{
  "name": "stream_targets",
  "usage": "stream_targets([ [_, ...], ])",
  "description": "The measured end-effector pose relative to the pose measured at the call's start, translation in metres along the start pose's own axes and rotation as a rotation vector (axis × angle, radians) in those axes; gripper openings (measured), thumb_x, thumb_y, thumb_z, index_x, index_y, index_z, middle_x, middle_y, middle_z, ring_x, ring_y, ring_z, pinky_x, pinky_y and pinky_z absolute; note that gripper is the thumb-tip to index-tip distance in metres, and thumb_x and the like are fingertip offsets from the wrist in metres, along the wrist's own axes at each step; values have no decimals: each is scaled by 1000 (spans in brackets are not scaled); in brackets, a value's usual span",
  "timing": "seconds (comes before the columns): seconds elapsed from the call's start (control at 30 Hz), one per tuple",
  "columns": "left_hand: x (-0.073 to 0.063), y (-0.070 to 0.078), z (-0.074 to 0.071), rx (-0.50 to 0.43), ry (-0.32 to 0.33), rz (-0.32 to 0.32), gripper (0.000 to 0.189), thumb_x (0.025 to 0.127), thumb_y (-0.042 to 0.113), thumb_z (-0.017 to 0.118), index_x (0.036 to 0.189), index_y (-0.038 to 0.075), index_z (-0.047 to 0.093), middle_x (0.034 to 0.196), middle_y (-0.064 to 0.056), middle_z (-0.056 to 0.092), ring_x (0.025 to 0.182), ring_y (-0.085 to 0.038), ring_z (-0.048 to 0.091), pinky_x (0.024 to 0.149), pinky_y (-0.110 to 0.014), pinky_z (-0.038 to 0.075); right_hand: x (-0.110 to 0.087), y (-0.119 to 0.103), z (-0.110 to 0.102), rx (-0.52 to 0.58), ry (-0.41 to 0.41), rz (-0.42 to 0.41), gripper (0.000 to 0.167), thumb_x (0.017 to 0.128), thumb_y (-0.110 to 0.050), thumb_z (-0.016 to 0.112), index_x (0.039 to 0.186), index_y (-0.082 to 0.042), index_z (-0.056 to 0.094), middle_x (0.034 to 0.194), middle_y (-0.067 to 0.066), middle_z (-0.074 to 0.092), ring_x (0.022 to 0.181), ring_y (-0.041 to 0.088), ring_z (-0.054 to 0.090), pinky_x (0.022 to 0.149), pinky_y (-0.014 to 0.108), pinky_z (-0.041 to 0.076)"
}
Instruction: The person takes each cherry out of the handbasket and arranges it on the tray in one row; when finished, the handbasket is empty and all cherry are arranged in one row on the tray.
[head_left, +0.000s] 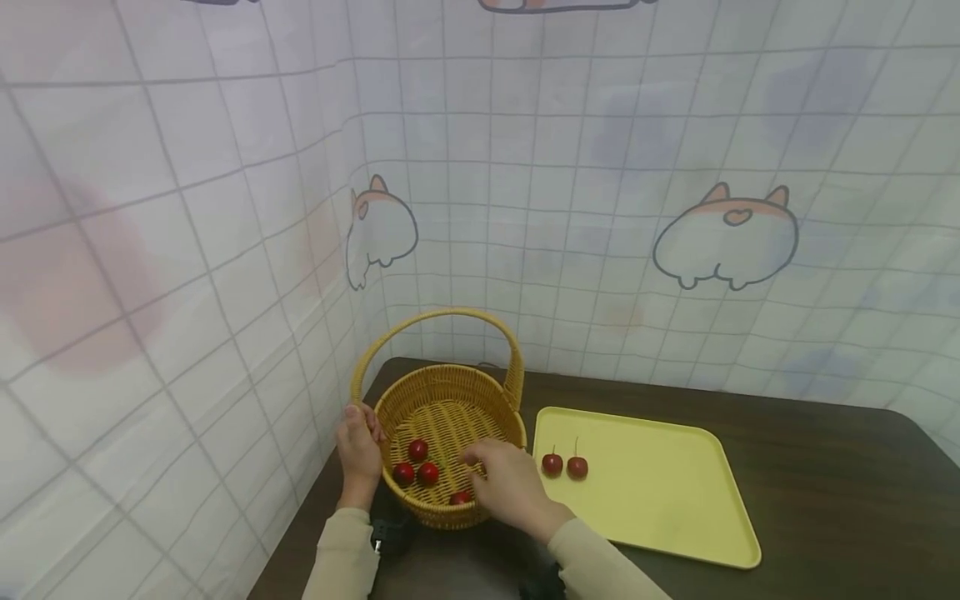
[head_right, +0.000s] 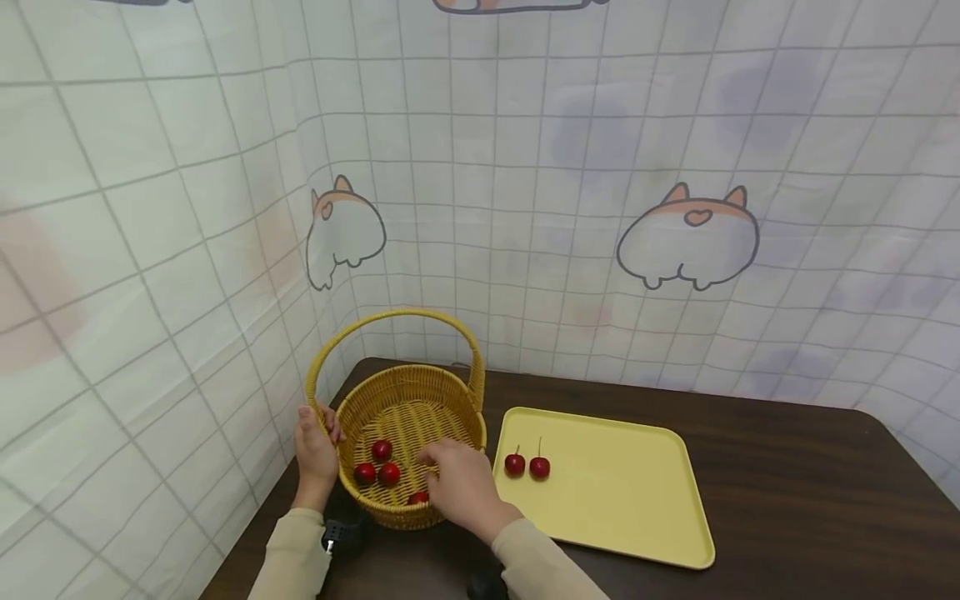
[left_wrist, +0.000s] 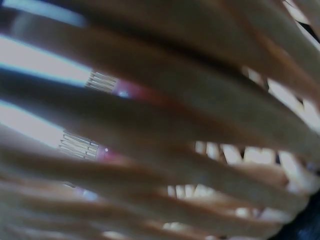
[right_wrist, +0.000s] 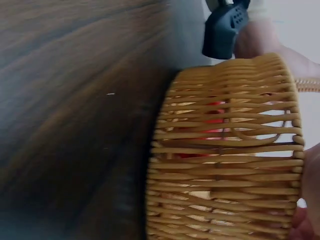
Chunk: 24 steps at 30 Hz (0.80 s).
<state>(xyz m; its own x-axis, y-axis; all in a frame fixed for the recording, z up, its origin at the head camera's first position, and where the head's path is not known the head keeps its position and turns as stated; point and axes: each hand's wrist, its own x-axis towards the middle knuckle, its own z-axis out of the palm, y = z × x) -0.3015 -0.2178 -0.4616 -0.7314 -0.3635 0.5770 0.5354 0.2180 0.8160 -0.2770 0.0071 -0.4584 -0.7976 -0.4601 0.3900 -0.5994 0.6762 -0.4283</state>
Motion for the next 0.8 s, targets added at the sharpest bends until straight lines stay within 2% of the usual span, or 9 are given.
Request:
stream_targets([
  [0.2, 0, 2, 1, 4, -1, -7, 61, 108, 28, 20, 76, -19, 38, 60, -35, 35, 49, -22, 42, 52, -31, 44, 12, -3, -4, -25, -142, 46, 22, 82, -13, 72, 104, -17, 73, 83, -9, 71, 79, 10, 64, 63, 27, 48],
  [0.37, 1, 2, -1, 14, 9, -8, 62, 108, 30, 20, 76, -19, 38, 60, -34, 35, 49, -29, 42, 52, -33, 45, 21, -8, -4, 65, -323, 68, 26, 83, -19, 75, 108, -18, 73, 86, -9, 71, 83, 6, 63, 73, 30, 50],
  [0.5, 1, 5, -1, 24, 8, -16, 63, 108, 31, 19, 77, -19, 39, 60, -36, 34, 49, -29, 42, 52, -33, 45, 27, -7, -5, 113, -446, 69, 23, 83, -22, 77, 106, -19, 74, 89, -10, 71, 82, 3, 61, 74, 28, 50],
  [0.67, 1, 11, 0, 42, -7, -22, 62, 108, 30, 18, 78, -20, 39, 61, -37, 35, 49, -23, 42, 53, -32, 45, 31, -6, -8, 135, -523, 77, 18, 83, -20, 77, 101, -20, 75, 84, -13, 68, 79, 3, 59, 73, 27, 49],
  [0.8, 1, 13, 0, 52, -2, -23, 63, 109, 30, 18, 78, -20, 39, 61, -37, 36, 49, -23, 42, 53, -35, 45, 32, -9, -7, 96, -560, 93, 17, 83, -22, 76, 100, -21, 76, 90, -12, 70, 84, 5, 60, 77, 29, 50],
])
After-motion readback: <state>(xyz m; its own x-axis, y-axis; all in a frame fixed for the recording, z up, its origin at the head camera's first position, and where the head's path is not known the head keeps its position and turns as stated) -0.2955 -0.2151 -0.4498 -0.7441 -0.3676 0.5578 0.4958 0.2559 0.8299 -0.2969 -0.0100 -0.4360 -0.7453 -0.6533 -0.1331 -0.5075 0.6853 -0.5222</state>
